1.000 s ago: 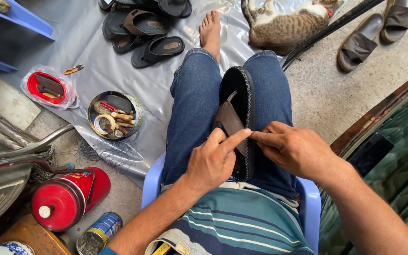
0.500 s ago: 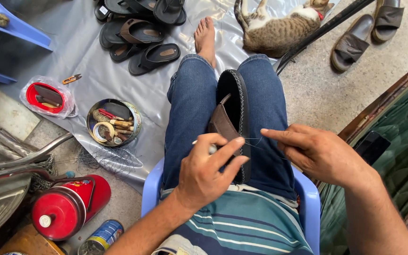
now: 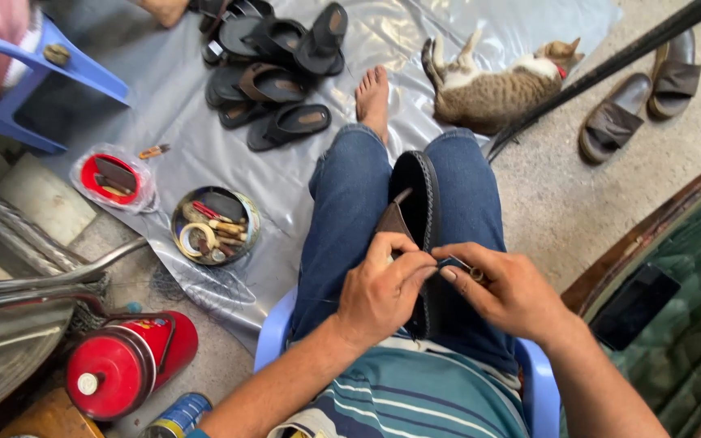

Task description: Hand-stitching the leather strap of a sandal for repair.

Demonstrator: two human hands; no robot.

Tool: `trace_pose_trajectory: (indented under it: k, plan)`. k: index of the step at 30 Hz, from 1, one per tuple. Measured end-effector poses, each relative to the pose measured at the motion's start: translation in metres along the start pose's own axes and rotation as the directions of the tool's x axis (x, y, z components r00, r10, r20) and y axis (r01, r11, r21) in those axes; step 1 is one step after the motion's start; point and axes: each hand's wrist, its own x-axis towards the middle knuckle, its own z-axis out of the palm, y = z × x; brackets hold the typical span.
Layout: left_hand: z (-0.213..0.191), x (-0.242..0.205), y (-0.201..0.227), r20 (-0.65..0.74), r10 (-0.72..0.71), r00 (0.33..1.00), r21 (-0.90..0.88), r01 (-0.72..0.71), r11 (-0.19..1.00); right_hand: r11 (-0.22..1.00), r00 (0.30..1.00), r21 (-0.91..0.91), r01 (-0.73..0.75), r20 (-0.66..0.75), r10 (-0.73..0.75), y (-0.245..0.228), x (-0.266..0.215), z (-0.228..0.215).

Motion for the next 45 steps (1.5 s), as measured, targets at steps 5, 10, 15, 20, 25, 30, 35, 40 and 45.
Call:
trace_pose_trajectory:
  k: [5,10,15,20,25,30,35,40,45]
  plan:
    - [0.004,-0.013,-0.002,-0.099,0.053,0.994,-0.057,-0.059,0.997,0.995,0.996,-0.030,-0.093,-0.003,0.093,0.022,-0.007,0.014]
    - [0.011,-0.017,-0.009,-0.145,0.185,0.972,0.019,-0.184,0.983,0.906,0.979,-0.371,-0.205,-0.091,0.185,-0.003,-0.010,0.010]
    - [0.021,-0.020,-0.015,-0.197,0.280,0.940,0.111,-0.263,0.958,0.849,0.980,-0.490,-0.197,-0.062,0.191,0.001,-0.008,0.017]
    - [0.020,-0.021,-0.019,-0.193,0.228,0.954,0.035,-0.226,0.974,0.922,0.926,0.093,-0.375,0.077,0.369,0.009,0.001,0.016]
    - [0.006,-0.021,-0.014,-0.096,0.270,0.958,0.013,-0.271,0.963,0.443,0.887,0.852,-0.280,0.053,0.458,0.083,-0.034,-0.050]
    - [-0.004,-0.026,-0.010,-0.038,0.179,0.983,-0.117,-0.182,0.976,0.740,0.875,0.670,-0.061,-0.320,0.362,0.159,-0.061,-0.108]
    - [-0.009,-0.025,-0.005,0.272,-0.514,0.813,-0.272,0.578,0.770,0.913,0.850,-0.366,0.182,-0.408,-0.333,0.046,-0.019,-0.040]
    - [-0.018,-0.021,-0.008,0.491,-0.471,0.733,-0.171,0.611,0.773,0.976,0.986,-0.185,0.113,-0.103,-0.134,0.024,-0.005,0.013]
    - [-0.024,-0.026,-0.015,0.559,-0.463,0.688,-0.083,0.602,0.794,0.990,1.000,-0.144,-0.003,-0.007,0.003,0.032,-0.005,0.015]
